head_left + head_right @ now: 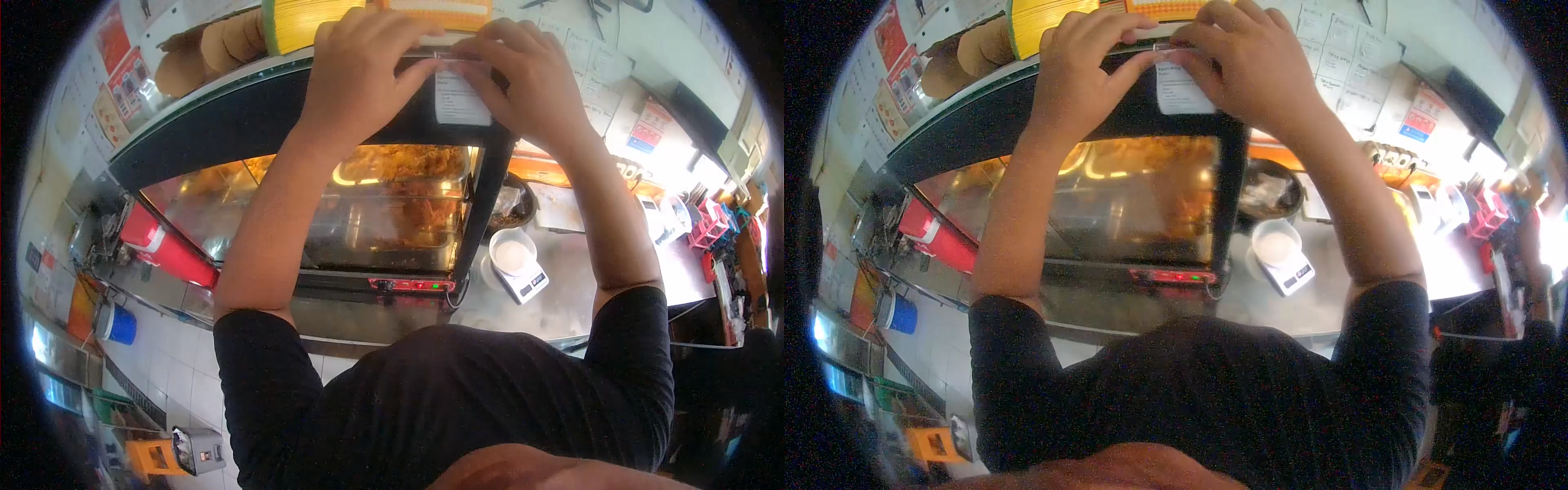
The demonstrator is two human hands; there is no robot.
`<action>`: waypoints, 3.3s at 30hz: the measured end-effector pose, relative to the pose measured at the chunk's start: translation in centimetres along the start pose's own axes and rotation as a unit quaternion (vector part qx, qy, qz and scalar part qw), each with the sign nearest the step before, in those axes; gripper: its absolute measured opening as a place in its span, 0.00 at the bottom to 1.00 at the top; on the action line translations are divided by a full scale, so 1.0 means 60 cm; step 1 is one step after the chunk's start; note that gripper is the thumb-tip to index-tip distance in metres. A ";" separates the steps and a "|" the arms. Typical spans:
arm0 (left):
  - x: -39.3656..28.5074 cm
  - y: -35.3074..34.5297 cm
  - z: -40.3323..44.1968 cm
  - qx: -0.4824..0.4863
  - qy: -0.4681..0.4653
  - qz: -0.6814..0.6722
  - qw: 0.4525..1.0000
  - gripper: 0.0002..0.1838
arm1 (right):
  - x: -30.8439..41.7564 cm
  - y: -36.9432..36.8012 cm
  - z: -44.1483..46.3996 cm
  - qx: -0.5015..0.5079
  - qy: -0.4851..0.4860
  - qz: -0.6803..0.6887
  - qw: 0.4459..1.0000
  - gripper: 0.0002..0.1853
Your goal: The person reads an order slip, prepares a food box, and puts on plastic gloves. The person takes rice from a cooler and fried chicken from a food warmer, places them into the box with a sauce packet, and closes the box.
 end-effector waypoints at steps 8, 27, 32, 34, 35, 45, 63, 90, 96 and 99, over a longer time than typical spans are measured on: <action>0.005 -0.007 -0.003 0.015 0.007 0.004 1.000 0.11 | -0.024 -0.003 -0.031 -0.031 -0.046 0.016 0.998 0.13; -0.110 0.029 0.005 -0.019 0.110 0.077 0.991 0.10 | -0.546 0.539 -0.568 0.073 -0.460 -0.184 0.866 0.22; -0.261 -0.024 -0.196 -0.116 0.080 0.007 0.990 0.20 | -0.669 0.632 -0.775 0.121 -0.457 -0.169 0.865 0.20; -0.375 -0.133 -0.187 -0.042 0.121 -0.109 0.986 0.16 | -0.651 0.599 -0.827 0.177 -0.539 -0.057 0.821 0.18; -0.434 -0.201 -0.169 0.074 0.235 -0.163 0.955 0.12 | -0.627 0.569 -0.837 0.225 -0.590 0.016 0.775 0.16; -0.731 -0.392 -0.325 0.676 0.262 -0.273 0.632 0.35 | -0.204 0.085 -1.242 0.585 -0.364 0.312 0.654 0.23; -0.785 -0.335 -0.352 0.728 0.173 -0.261 0.610 0.38 | -0.057 0.334 -1.249 0.490 -0.618 0.211 0.577 0.18; -1.063 -0.148 -0.439 0.630 -0.012 -0.451 0.632 0.31 | 0.515 0.432 -1.365 0.498 -0.662 0.358 0.432 0.22; -1.254 -0.428 -0.398 0.422 -0.232 -0.314 0.818 0.50 | 0.529 0.383 -1.565 0.465 -0.662 0.448 0.381 0.21; -1.316 -0.501 -0.428 0.430 -0.295 -0.383 0.762 0.43 | 0.517 0.384 -1.703 0.309 -0.762 0.428 0.374 0.21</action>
Point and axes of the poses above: each hand's wrist, its own z-axis towards the middle knuckle, its own y-axis out of the back of the hand, x = y × z, the point moved 7 cm from there along z, towards the middle knuckle, and after that the axes turned 8 degrees about z, right-handed, at the moved point
